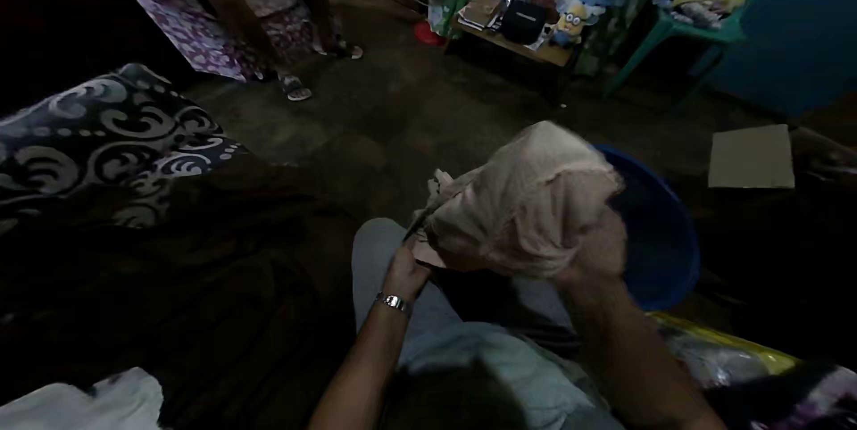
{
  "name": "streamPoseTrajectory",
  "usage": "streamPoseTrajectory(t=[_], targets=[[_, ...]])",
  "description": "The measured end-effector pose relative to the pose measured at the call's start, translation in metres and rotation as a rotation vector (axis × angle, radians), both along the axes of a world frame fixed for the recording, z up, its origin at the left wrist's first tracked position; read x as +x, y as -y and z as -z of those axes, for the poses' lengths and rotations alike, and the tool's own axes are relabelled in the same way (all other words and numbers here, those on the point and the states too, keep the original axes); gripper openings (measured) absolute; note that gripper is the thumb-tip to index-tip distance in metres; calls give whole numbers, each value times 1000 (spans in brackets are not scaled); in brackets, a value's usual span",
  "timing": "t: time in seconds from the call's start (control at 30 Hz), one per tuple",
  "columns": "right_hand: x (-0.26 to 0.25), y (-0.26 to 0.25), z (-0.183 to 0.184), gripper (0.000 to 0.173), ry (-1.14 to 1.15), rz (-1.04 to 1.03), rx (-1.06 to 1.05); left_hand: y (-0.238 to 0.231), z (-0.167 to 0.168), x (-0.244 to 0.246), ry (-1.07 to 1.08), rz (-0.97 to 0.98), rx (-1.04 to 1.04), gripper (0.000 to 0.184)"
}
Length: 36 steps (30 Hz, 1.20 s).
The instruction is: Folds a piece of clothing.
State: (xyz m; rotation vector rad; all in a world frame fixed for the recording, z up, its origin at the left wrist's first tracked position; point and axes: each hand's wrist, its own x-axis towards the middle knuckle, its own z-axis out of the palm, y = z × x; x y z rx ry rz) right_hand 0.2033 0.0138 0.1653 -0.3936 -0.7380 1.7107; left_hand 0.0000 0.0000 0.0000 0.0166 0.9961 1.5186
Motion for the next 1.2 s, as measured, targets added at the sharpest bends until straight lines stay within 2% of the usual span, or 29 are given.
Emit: streamPoseTrajectory(t=[0.1, 0.17, 0.23, 0.27, 0.33, 0.4, 0.47, 0.53, 0.6, 0.67, 0.73, 0.8, 0.87, 0.9, 0.93, 1.0, 1.03, 1.07, 1.13, 1.2], targets=[[24, -47, 2, 44, -183, 309, -53, 3, -9, -19, 120, -86, 97, 32], [29, -76, 32, 55, -359, 323, -155, 11, -32, -19, 110, -129, 168, 38], [13, -78, 80, 70, -303, 254, -304, 14, -53, -12, 30, -152, 232, 38], [-2, -68, 101, 72, -187, 172, -349, 14, -57, -10, 12, -123, 282, 40], [-31, -40, 126, 63, 128, -39, -365, 12, -60, -4, 16, -26, 352, 44], [-47, -20, 132, 48, 281, -244, -334, 10, -64, 0, -26, 57, 381, 48], [-53, -17, 130, 25, 306, -376, -278, 7, -72, -3, -73, 74, 436, 52], [-45, -30, 123, 17, 219, -431, -186, 6, -85, -9, -131, 39, 412, 52], [-30, -49, 110, 22, 135, -324, -137, 5, -93, -26, -161, 70, 348, 50], [-8, -66, 92, 22, 74, -132, -163, 1, -93, -47, -155, 93, 307, 49], [15, -82, 81, 26, -36, 31, -198, -5, -92, -67, -169, 30, 362, 51], [28, -84, 80, 25, -52, 47, -185, -8, -100, -75, -146, 15, 468, 52], [34, -67, 88, 25, 169, -109, -128, -11, -117, -69, -176, -15, 506, 51], [38, -56, 88, 30, 412, -234, -59, -13, -124, -67, -197, -18, 547, 49], [42, -49, 83, 32, 762, -390, 66, -16, -128, -69, -221, 16, 617, 44], [41, -50, 70, 42, 1419, -758, 417, -18, -139, -73, -356, 157, 683, 34], [35, -55, 65, 49, 1621, -887, 534, -16, -148, -73, -485, 272, 617, 30], [30, -60, 59, 51, 1751, -899, 569, -14, -158, -71, -662, 419, 515, 24], [27, -71, 45, 47, 1821, -616, 604, -19, -176, -60, -960, 841, 452, 14], [18, -76, 31, 39, 1594, -238, 646, -27, -191, -41, -1086, 1269, 508, 20]])
